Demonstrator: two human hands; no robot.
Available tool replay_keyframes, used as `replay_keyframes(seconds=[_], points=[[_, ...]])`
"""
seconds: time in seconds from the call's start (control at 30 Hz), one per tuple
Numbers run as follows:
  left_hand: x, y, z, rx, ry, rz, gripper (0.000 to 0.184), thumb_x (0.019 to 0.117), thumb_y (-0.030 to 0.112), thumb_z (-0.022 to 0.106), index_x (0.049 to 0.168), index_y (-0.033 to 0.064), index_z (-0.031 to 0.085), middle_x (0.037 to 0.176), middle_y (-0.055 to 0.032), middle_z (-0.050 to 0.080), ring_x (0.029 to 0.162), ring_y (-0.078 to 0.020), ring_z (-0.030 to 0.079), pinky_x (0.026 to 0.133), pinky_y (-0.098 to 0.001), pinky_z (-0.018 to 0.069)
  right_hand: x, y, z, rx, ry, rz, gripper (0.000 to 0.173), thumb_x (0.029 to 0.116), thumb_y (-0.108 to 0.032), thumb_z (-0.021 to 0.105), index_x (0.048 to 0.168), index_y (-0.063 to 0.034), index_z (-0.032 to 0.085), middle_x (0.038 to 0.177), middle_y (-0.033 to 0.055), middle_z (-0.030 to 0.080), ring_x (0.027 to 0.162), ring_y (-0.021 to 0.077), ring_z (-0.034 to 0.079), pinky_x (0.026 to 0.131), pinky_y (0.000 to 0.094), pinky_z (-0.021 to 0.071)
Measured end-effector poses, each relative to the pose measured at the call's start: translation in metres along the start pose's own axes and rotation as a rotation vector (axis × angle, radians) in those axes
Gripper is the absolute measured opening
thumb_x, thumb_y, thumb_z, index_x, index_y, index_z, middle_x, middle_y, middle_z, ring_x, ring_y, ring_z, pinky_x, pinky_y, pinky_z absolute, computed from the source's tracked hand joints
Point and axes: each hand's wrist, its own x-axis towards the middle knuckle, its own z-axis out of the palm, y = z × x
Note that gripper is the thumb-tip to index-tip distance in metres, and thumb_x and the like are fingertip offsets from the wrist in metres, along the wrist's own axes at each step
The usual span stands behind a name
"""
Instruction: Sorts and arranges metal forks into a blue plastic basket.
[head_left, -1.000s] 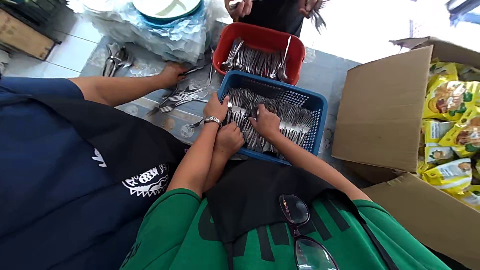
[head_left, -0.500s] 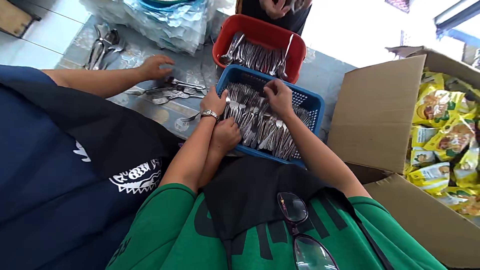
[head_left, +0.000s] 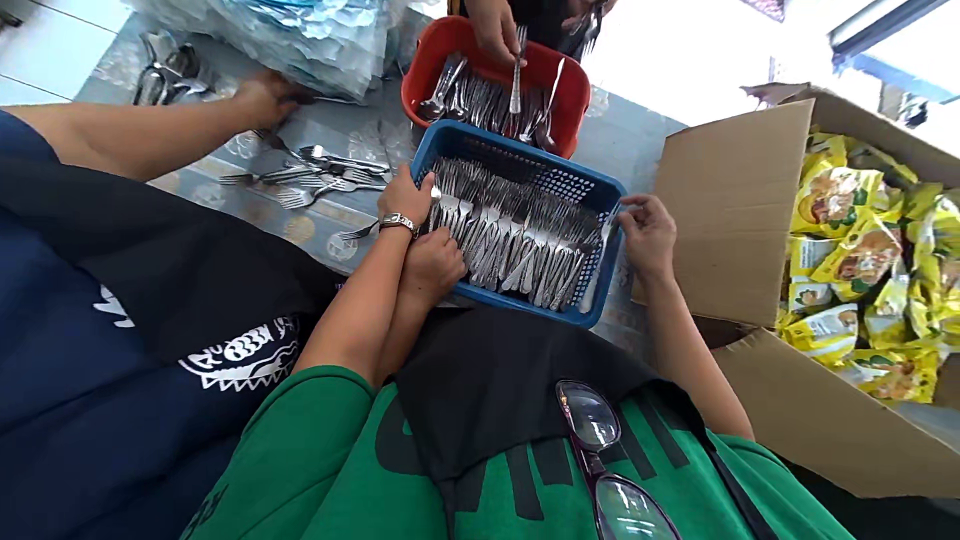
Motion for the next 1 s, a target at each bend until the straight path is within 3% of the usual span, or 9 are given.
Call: replay_keyframes(seconds=[0.1, 0.17, 0.23, 0.37, 0.5, 0.7, 0.83, 0.93, 1.0], points=[[-0.001, 0.001, 0.001, 0.016, 0.010, -0.003, 0.063, 0.1078, 0.051, 0.045, 0.143, -0.0010, 0.048, 0.125, -0.0317, 0.064, 0.120, -0.0496, 0.062, 0.098, -0.0693, 0.0461, -0.017, 0.008, 0.017, -0.099, 0.040, 0.015, 0.025, 0.1017, -0.011, 0.062, 0.125, -0.0018, 0.066, 0.098, 0.0189, 0.074, 0.105, 0.0416, 0.065, 0.101, 0.0621, 0.0426], [-0.002, 0.001, 0.000, 0.025, 0.013, -0.004, 0.064, 0.1080, 0.051, 0.045, 0.144, -0.0012, 0.048, 0.126, -0.0315, 0.064, 0.121, -0.0489, 0.062, 0.098, -0.0687, 0.0462, -0.019, 0.011, 0.029, -0.165, 0.073, -0.009, 0.025, 0.1007, -0.010, 0.063, 0.123, -0.0028, 0.069, 0.095, 0.0173, 0.074, 0.105, 0.0423, 0.064, 0.103, 0.0629, 0.0381], [-0.002, 0.001, 0.001, 0.025, 0.016, -0.003, 0.063, 0.1080, 0.051, 0.045, 0.145, -0.0007, 0.047, 0.127, -0.0313, 0.063, 0.121, -0.0482, 0.062, 0.099, -0.0683, 0.0461, -0.017, 0.016, 0.036, -0.267, 0.102, -0.065, 0.022, 0.1003, -0.011, 0.063, 0.119, -0.0057, 0.072, 0.099, 0.0156, 0.075, 0.108, 0.0425, 0.063, 0.102, 0.0630, 0.0389], [-0.003, 0.001, 0.000, 0.027, 0.011, -0.003, 0.064, 0.1080, 0.050, 0.045, 0.147, 0.0007, 0.046, 0.131, -0.0303, 0.062, 0.124, -0.0473, 0.061, 0.101, -0.0677, 0.0455, -0.013, 0.017, 0.040, -0.393, 0.147, -0.085, 0.020, 0.0964, -0.010, 0.067, 0.114, -0.0090, 0.076, 0.128, 0.0217, 0.066, 0.121, 0.0476, 0.057, 0.102, 0.0646, 0.0403], [-0.002, 0.001, 0.001, 0.026, 0.017, -0.008, 0.063, 0.1078, 0.051, 0.045, 0.146, 0.0007, 0.047, 0.130, -0.0300, 0.063, 0.124, -0.0477, 0.061, 0.101, -0.0679, 0.0458, -0.012, 0.001, 0.042, -0.362, 0.192, -0.101, 0.022, 0.0970, -0.008, 0.064, 0.117, -0.0046, 0.073, 0.127, 0.0234, 0.066, 0.119, 0.0466, 0.059, 0.101, 0.0599, 0.0435], [0.000, 0.002, 0.001, 0.016, 0.016, -0.008, 0.063, 0.1080, 0.051, 0.045, 0.146, 0.0008, 0.046, 0.131, -0.0299, 0.063, 0.124, -0.0468, 0.061, 0.101, -0.0678, 0.0456, 0.003, -0.059, 0.069, -0.175, -0.236, -0.027, 0.029, 0.1008, -0.017, 0.064, 0.123, 0.0011, 0.069, 0.116, 0.0210, 0.072, 0.111, 0.0374, 0.068, 0.099, 0.0557, 0.0523], [-0.003, 0.001, 0.000, 0.004, 0.015, 0.000, 0.064, 0.1078, 0.049, 0.047, 0.147, -0.0008, 0.046, 0.130, -0.0317, 0.062, 0.123, -0.0495, 0.060, 0.100, -0.0688, 0.0454, 0.036, -0.086, 0.104, -0.064, -0.368, 0.074, 0.036, 0.0999, -0.024, 0.068, 0.131, -0.0063, 0.067, 0.131, 0.0224, 0.064, 0.112, 0.0370, 0.065, 0.098, 0.0565, 0.0502], [-0.003, 0.001, -0.001, 0.006, 0.012, 0.000, 0.063, 0.1076, 0.050, 0.047, 0.147, 0.0008, 0.046, 0.128, -0.0308, 0.064, 0.121, -0.0488, 0.062, 0.098, -0.0683, 0.0470, 0.063, -0.086, 0.123, 0.057, -0.422, 0.171, 0.036, 0.1010, -0.024, 0.066, 0.134, -0.0120, 0.067, 0.144, 0.0170, 0.058, 0.133, 0.0341, 0.056, 0.108, 0.0573, 0.0441], [-0.002, 0.001, -0.002, -0.003, 0.007, -0.001, 0.062, 0.1079, 0.049, 0.046, 0.147, 0.0006, 0.045, 0.128, -0.0306, 0.064, 0.121, -0.0482, 0.062, 0.099, -0.0681, 0.0469, 0.074, -0.084, 0.128, 0.102, -0.475, 0.195, 0.040, 0.1025, -0.023, 0.064, 0.141, -0.0103, 0.063, 0.148, 0.0166, 0.056, 0.138, 0.0324, 0.052, 0.113, 0.0559, 0.0416]])
